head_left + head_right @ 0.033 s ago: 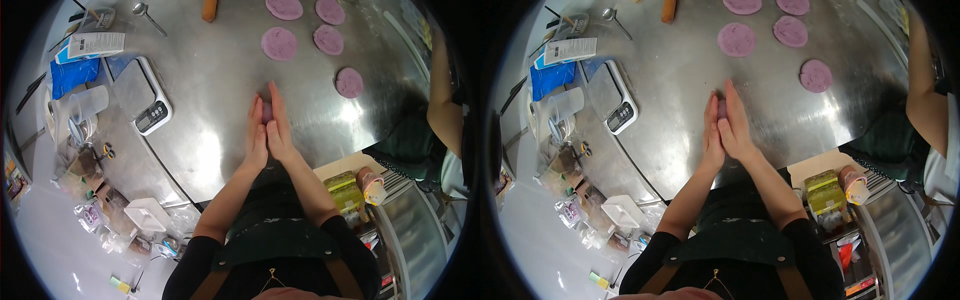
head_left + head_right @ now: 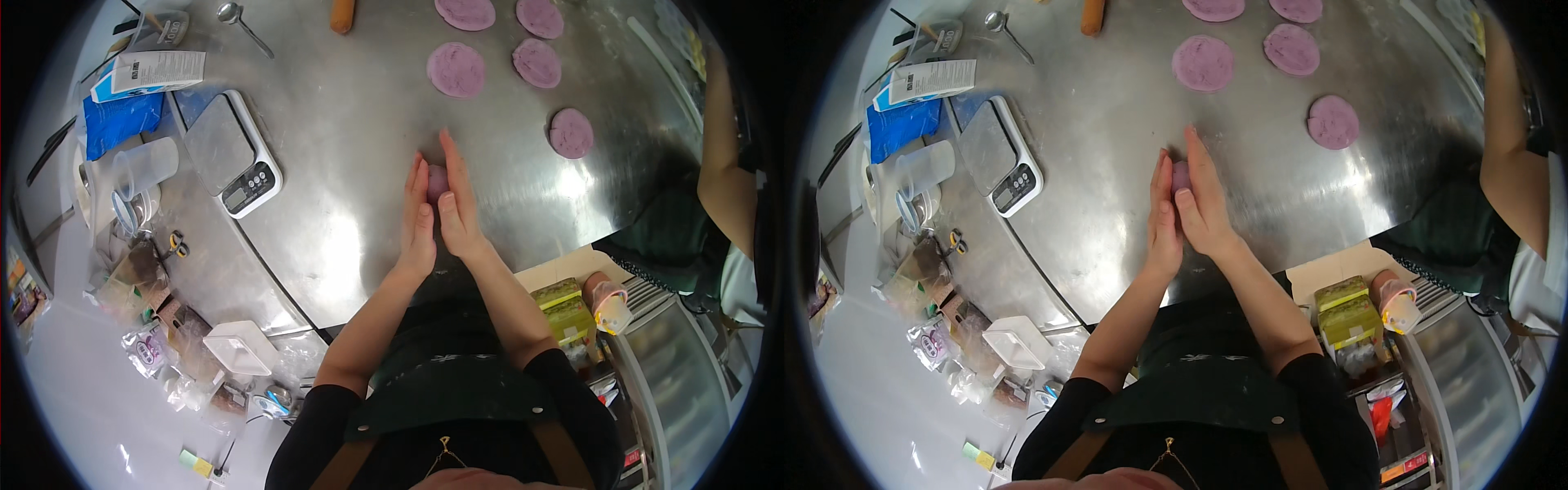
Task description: Flatten and shape purple dough and fill it with yellow stuffing to make pastries.
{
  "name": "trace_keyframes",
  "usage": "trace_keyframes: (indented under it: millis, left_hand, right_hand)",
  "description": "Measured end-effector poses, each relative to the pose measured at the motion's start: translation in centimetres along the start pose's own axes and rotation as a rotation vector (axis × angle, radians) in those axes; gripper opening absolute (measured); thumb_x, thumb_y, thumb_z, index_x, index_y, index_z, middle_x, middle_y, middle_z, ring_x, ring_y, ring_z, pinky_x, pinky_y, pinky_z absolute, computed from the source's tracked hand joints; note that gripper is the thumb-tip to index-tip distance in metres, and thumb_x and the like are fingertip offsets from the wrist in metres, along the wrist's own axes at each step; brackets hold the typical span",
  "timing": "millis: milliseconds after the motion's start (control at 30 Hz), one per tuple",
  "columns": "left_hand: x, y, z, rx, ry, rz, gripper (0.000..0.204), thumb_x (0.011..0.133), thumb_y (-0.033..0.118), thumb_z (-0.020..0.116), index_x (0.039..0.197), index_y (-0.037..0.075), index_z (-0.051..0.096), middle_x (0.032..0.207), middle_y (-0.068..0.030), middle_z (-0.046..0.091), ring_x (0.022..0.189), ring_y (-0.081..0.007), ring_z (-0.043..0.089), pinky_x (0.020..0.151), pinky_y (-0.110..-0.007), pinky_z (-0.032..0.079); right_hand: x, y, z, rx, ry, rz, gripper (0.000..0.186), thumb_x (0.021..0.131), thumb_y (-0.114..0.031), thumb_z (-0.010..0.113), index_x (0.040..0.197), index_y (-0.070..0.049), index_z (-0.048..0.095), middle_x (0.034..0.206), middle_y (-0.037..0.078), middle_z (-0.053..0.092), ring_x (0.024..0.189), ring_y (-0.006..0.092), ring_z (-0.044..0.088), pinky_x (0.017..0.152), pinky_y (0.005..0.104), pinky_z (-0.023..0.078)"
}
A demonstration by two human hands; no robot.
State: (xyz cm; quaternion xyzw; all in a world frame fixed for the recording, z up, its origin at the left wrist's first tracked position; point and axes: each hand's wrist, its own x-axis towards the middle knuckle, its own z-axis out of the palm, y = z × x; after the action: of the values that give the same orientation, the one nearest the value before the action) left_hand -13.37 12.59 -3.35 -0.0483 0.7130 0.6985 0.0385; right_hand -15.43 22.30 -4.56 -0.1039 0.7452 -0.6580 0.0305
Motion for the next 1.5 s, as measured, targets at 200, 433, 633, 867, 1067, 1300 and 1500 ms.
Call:
trace_keyframes:
  millis: [200,433,633,867,1067,1300,1500]
  left_hand:
    - [1.5,-0.2,-1.1,0.119,-0.132,0.127,0.066,0.102,0.049,0.027,0.149,0.003,0.027,0.155,-0.0137,0.026,0.144,-0.0282,0.023,0.117,-0.04,0.019]
    - [0.6,0.1,-0.3,-0.281,0.163,-0.071,0.062,0.102,0.043,0.027,0.149,0.002,0.027,0.156,-0.0134,0.022,0.144,-0.0285,0.022,0.117,-0.04,0.019]
    - [-1.2,-1.4,0.3,-0.199,0.03,-0.053,0.065,0.101,0.047,0.026,0.149,0.003,0.027,0.156,-0.0128,0.025,0.143,-0.0273,0.024,0.116,-0.04,0.02]
    - [0.9,-0.5,-0.5,0.115,-0.119,0.023,0.065,0.102,0.047,0.027,0.149,0.002,0.027,0.154,-0.0136,0.028,0.143,-0.0259,0.024,0.117,-0.039,0.019]
    - [0.0,-0.3,-0.3,-0.298,0.121,-0.053,0.065,0.103,0.046,0.025,0.15,0.002,0.024,0.155,-0.0135,0.026,0.144,-0.0266,0.024,0.117,-0.04,0.02]
    - [-0.9,-0.9,0.8,-0.115,0.081,0.014,0.063,0.102,0.045,0.027,0.146,0.001,0.033,0.153,-0.0136,0.031,0.141,-0.0267,0.029,0.115,-0.039,0.023]
    - [0.3,0.0,-0.2,0.013,-0.084,-0.047,0.065,0.102,0.047,0.026,0.146,0.0,0.033,0.153,-0.0136,0.031,0.141,-0.0254,0.029,0.115,-0.037,0.023]
  right_hand:
    - [-0.8,-0.4,1.0,-0.035,0.073,-0.02,0.07,0.098,-0.037,0.036,0.148,0.009,0.017,0.154,0.026,0.021,0.14,0.0405,0.027,0.114,0.0444,0.022]
    - [-0.6,0.3,-0.1,-0.016,0.116,-0.074,0.071,0.098,-0.037,0.035,0.148,0.01,0.016,0.155,0.027,0.019,0.142,0.042,0.023,0.115,0.0462,0.019]
    - [0.2,0.1,-0.7,0.002,0.003,0.003,0.071,0.098,-0.037,0.035,0.148,0.009,0.016,0.155,0.026,0.019,0.142,0.0412,0.023,0.115,0.0454,0.019]
    - [0.0,0.0,0.0,-0.033,0.03,-0.051,0.07,0.099,-0.038,0.035,0.148,0.008,0.018,0.155,0.025,0.021,0.142,0.0395,0.024,0.115,0.0438,0.019]
    - [-1.3,0.5,-0.7,-0.033,0.058,-0.019,0.07,0.098,-0.039,0.035,0.148,0.008,0.019,0.154,0.026,0.022,0.139,0.0404,0.028,0.113,0.0447,0.023]
    - [-0.4,0.1,-0.7,0.023,0.019,0.013,0.07,0.098,-0.038,0.035,0.147,0.009,0.02,0.153,0.026,0.024,0.142,0.0401,0.024,0.114,0.0441,0.021]
    - [-1.2,-0.2,0.3,-0.039,0.073,-0.001,0.071,0.097,-0.039,0.037,0.147,0.009,0.02,0.153,0.027,0.024,0.141,0.0406,0.026,0.114,0.044,0.022]
